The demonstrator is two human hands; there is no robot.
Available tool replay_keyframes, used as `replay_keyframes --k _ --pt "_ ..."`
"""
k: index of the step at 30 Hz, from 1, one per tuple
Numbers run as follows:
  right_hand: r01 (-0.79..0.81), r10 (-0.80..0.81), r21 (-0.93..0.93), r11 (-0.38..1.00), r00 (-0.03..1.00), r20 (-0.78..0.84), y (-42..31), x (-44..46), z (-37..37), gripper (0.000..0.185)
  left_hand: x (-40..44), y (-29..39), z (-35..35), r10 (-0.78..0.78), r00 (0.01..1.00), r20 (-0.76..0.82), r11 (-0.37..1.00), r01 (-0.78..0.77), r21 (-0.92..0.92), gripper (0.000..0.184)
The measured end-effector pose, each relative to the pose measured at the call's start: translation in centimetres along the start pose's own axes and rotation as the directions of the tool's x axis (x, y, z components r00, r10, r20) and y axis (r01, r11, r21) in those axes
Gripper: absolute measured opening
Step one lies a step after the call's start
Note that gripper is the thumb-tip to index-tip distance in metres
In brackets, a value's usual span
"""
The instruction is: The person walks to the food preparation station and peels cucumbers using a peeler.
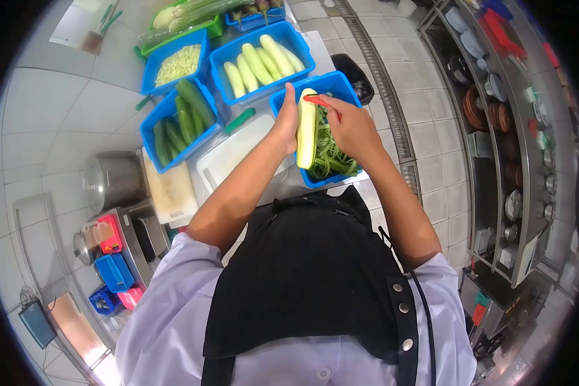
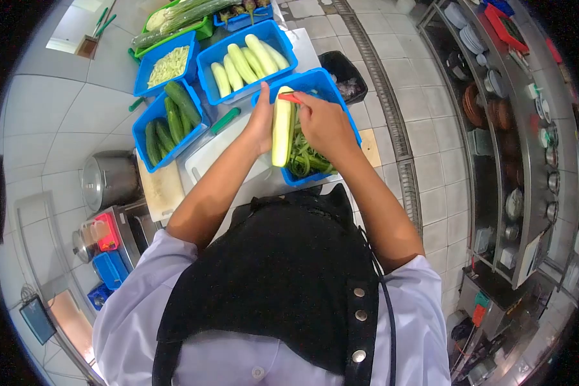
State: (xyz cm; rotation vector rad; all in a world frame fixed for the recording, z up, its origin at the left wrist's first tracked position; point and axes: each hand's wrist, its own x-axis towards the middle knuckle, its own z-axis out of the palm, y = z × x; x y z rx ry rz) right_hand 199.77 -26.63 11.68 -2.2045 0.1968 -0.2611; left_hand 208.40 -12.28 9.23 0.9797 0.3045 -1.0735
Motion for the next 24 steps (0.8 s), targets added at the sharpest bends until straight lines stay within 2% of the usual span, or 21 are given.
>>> replay_keyframes --k 2,4,5,7,8,10,12,14,15,17,18,19,20,21,22,24 --pt "-0.023 0.024 -0.028 0.999 0.999 0.023 0.2 -0.5 0.3 0.032 0.4 -0.2 -0.5 -0.014 1.000 -0.013 1.000 0.013 -0.005 0.086" --pt "-0.031 0.033 -0.055 0.998 0.998 0.047 0.5 -1.4 0.5 0.032 1.7 -1.1 -1.8 0.097 0.995 -0.025 0.993 -0.095 0.073 0.073" --pt "-0.030 0.033 -0.055 0.998 0.998 0.047 0.4 -2.1 0.5 0.032 2.0 -1.1 -2.0 0.097 0.995 -0.025 0.993 -0.095 0.073 0.073" --pt "0.018 -0.018 -0.003 1.000 0.995 0.099 -0.2 -4.1 0.3 0.034 2.4 -0.8 -2.5 0.174 0.978 -0.113 0.978 -0.185 -0.099 0.061" --pt "0.019 -0.018 -0.003 1.000 0.995 0.099 -0.7 -5.0 0.0 0.034 2.5 -0.5 -2.9 0.175 0.978 -0.114 0.978 -0.186 -0.099 0.061" --pt "-0.072 0.075 -0.022 0.997 0.971 0.226 -1.8 -6.8 -0.8 0.035 2.8 0.1 -3.8 0.235 0.936 -0.262 0.972 -0.233 0.040 0.058" --pt "-0.106 0.109 -0.025 0.994 0.961 0.256 -1.9 -8.3 -1.1 0.036 2.6 0.6 -3.3 0.227 0.922 -0.313 0.973 -0.228 0.034 0.058" --pt "-0.130 0.132 -0.026 0.991 0.939 0.316 -1.6 -9.5 -1.3 0.034 2.8 0.9 -3.1 0.239 0.898 -0.370 0.956 -0.285 -0.075 0.051" --pt "-0.129 0.130 -0.024 0.991 0.940 0.314 -1.6 -9.8 -1.6 0.034 3.3 0.9 -3.6 0.241 0.897 -0.370 0.955 -0.287 -0.072 0.051" --pt "-0.223 0.216 -0.019 0.975 0.915 0.341 -1.6 -9.9 -2.6 0.034 4.0 0.8 -4.5 0.192 0.957 -0.217 0.981 -0.188 0.038 0.052" --pt "-0.224 0.217 -0.018 0.974 0.916 0.336 -1.4 -9.8 -3.0 0.034 4.0 0.8 -4.5 0.192 0.958 -0.213 0.981 -0.187 0.042 0.052" --pt "-0.298 0.273 0.026 0.954 0.905 0.326 -1.0 -9.5 -3.4 0.033 4.0 0.5 -4.6 0.258 0.939 -0.228 0.897 -0.144 0.419 0.055" --pt "-0.369 0.329 0.072 0.927 0.889 0.318 -0.6 -9.2 -3.7 0.033 3.6 0.4 -4.6 0.325 0.921 -0.215 0.678 -0.068 0.732 0.059" --pt "-0.340 0.305 0.089 0.936 0.911 0.277 0.2 -8.9 -3.9 0.033 2.5 0.4 -4.5 0.462 0.885 -0.055 0.303 -0.099 0.948 0.063" --pt "-0.345 0.310 0.094 0.934 0.912 0.269 0.3 -8.6 -4.2 0.033 1.5 0.5 -4.4 0.450 0.893 0.027 0.097 -0.078 0.992 0.065" --pt "-0.338 0.320 0.080 0.938 0.930 0.179 0.3 -8.1 -4.9 0.033 0.7 0.5 -4.4 0.395 0.918 0.032 -0.057 -0.010 0.998 0.065"
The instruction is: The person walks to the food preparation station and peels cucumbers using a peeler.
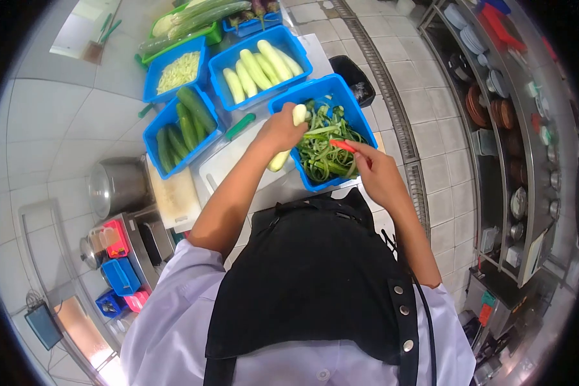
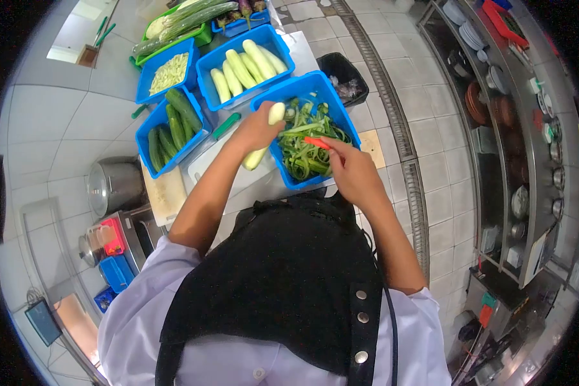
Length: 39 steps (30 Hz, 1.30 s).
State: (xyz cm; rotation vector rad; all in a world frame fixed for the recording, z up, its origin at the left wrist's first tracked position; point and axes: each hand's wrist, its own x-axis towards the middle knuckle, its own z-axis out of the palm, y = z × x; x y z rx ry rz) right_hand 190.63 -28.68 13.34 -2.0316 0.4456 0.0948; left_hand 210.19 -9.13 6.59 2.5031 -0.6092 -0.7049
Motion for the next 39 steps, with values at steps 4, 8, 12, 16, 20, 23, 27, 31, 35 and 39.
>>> replay_keyframes --k 4,8,12,16,20,23,27,31,35,39 --pt "-0.004 0.004 -0.030 1.000 1.000 0.016 1.7 0.8 -0.3 0.034 -0.3 -0.8 -0.8 0.066 0.993 0.101 0.997 -0.062 -0.044 0.058" --pt "0.119 -0.111 0.197 0.973 0.992 -0.054 1.3 1.8 0.5 0.035 -2.5 3.1 -2.8 0.011 0.954 0.299 0.555 0.243 -0.795 0.045" --pt "0.324 -0.282 0.213 0.922 0.937 -0.205 -2.4 3.4 0.4 0.036 -3.2 5.0 -1.8 0.045 0.989 0.142 0.428 0.110 -0.897 0.061" --pt "0.312 -0.308 -0.003 0.950 0.934 -0.183 -5.7 4.0 -0.8 0.035 -3.8 6.7 -1.2 0.055 0.998 0.044 0.372 0.020 -0.928 0.064" --pt "0.304 -0.296 0.027 0.952 0.942 -0.155 -7.0 3.5 -1.1 0.034 -3.8 6.7 -1.4 0.090 0.996 0.021 0.361 -0.013 -0.932 0.063" --pt "0.434 -0.442 -0.085 0.897 0.877 -0.190 -6.1 3.4 0.0 0.034 -3.9 6.8 -1.5 0.032 0.999 -0.020 0.351 -0.030 -0.936 0.064" --pt "0.432 -0.448 -0.118 0.894 0.868 -0.213 -5.3 2.9 1.3 0.034 -2.8 7.1 -0.6 -0.066 0.992 -0.110 0.268 -0.089 -0.959 0.063" --pt "0.357 -0.378 -0.146 0.923 0.912 -0.158 -5.2 2.2 1.6 0.035 -1.7 6.6 0.3 -0.062 0.997 -0.042 0.053 -0.038 -0.998 0.058" --pt "0.406 -0.424 -0.149 0.902 0.896 -0.128 -4.6 0.1 2.6 0.035 1.3 4.0 -0.5 -0.165 0.981 -0.106 -0.014 -0.110 -0.994 0.056" --pt "0.333 -0.334 -0.148 0.931 0.942 0.024 -3.7 -1.5 2.7 0.035 3.0 1.3 -0.6 -0.197 0.974 -0.110 -0.118 -0.135 -0.984 0.056"
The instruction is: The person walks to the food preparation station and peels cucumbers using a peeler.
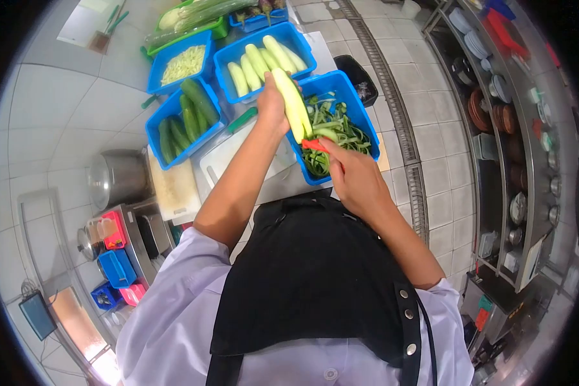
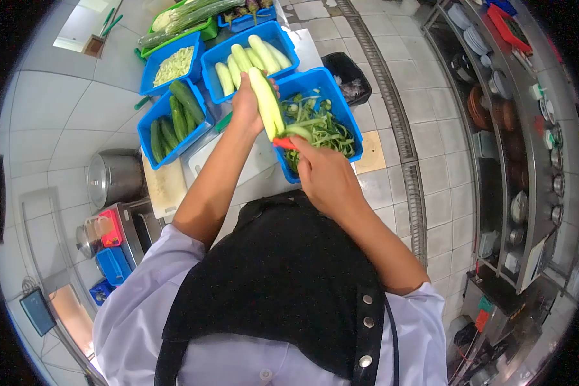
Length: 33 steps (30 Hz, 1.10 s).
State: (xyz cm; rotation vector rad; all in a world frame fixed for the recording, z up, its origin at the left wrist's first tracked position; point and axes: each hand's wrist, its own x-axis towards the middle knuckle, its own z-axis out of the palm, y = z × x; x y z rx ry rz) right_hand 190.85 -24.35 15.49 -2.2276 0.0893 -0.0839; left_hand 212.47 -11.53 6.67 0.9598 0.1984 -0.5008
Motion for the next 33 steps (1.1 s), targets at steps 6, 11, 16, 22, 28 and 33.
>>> replay_keyframes --k 6,11,16,22,28,33 --pt "-0.083 0.078 0.034 0.996 0.987 0.137 1.2 -2.6 0.4 0.035 0.9 0.6 -0.6 -0.015 0.985 -0.172 1.000 0.010 -0.027 0.054" --pt "0.039 -0.043 -0.030 0.999 0.989 -0.141 -0.7 1.6 -1.0 0.032 -1.5 0.0 0.9 0.010 0.984 -0.180 0.989 0.017 0.150 0.058" --pt "0.105 -0.110 -0.056 0.993 0.988 -0.111 0.0 2.4 1.0 0.034 -1.7 0.6 1.5 0.088 0.967 -0.240 0.990 -0.057 0.130 0.059" --pt "0.041 -0.027 -0.216 0.975 0.997 0.069 2.3 -1.6 2.7 0.038 -0.5 2.6 0.3 0.157 0.890 -0.428 0.986 -0.166 0.018 0.062" --pt "0.075 -0.087 -0.125 0.989 0.992 -0.090 0.2 0.9 0.0 0.042 -0.2 0.3 -0.4 0.129 0.902 -0.412 0.991 -0.130 0.028 0.062" --pt "0.119 -0.132 -0.201 0.972 0.990 -0.054 0.4 1.3 1.3 0.044 -0.2 -0.9 -0.5 0.077 0.908 -0.412 0.997 -0.077 0.017 0.060"
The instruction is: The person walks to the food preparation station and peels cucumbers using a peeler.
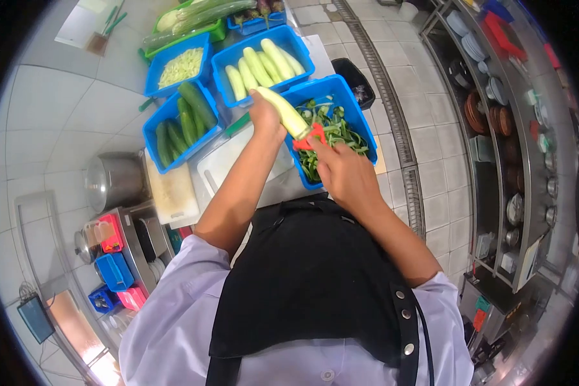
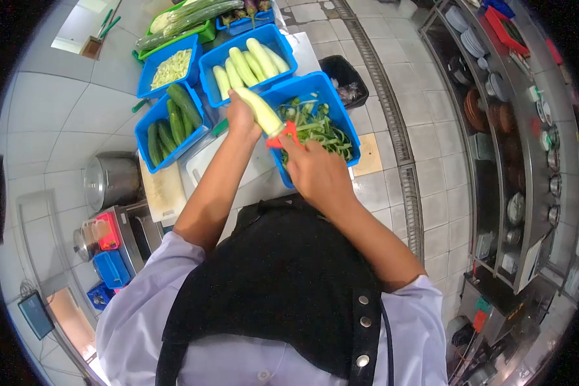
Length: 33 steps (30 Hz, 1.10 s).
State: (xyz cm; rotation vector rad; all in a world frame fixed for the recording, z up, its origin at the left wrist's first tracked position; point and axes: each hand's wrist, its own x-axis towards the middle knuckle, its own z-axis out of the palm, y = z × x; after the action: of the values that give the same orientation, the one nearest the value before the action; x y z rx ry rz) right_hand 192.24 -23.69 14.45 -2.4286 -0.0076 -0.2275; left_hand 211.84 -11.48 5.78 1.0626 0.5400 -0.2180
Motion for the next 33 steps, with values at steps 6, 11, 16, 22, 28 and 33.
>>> replay_keyframes --k 6,11,16,22,28,33 --pt "-0.080 0.098 -0.102 0.992 0.978 0.182 2.1 -2.7 0.1 0.042 1.2 1.5 -1.2 0.001 0.998 -0.067 0.998 -0.005 -0.066 0.058" --pt "0.000 0.030 0.254 0.967 0.993 -0.115 1.1 0.5 0.3 0.043 1.2 0.4 -1.1 -0.131 0.971 0.201 0.980 0.157 -0.120 0.060" --pt "0.000 -0.012 0.190 0.982 0.998 0.059 1.6 -2.9 1.2 0.041 1.6 1.7 -1.1 -0.180 0.938 0.296 0.908 0.275 -0.317 0.061" --pt "-0.150 0.156 0.352 0.924 0.988 0.013 2.0 -2.9 -1.0 0.036 -0.8 1.9 -0.9 -0.231 0.907 0.351 0.901 0.336 -0.276 0.066" --pt "-0.189 0.231 0.367 0.911 0.970 -0.074 1.6 0.4 -4.3 0.035 -6.0 0.6 -0.8 -0.345 0.768 0.539 0.935 0.332 0.125 0.068" --pt "-0.244 0.269 0.324 0.914 0.963 -0.033 0.4 2.7 -5.4 0.034 -9.4 0.3 -0.4 -0.311 0.795 0.521 0.917 0.107 0.385 0.069"
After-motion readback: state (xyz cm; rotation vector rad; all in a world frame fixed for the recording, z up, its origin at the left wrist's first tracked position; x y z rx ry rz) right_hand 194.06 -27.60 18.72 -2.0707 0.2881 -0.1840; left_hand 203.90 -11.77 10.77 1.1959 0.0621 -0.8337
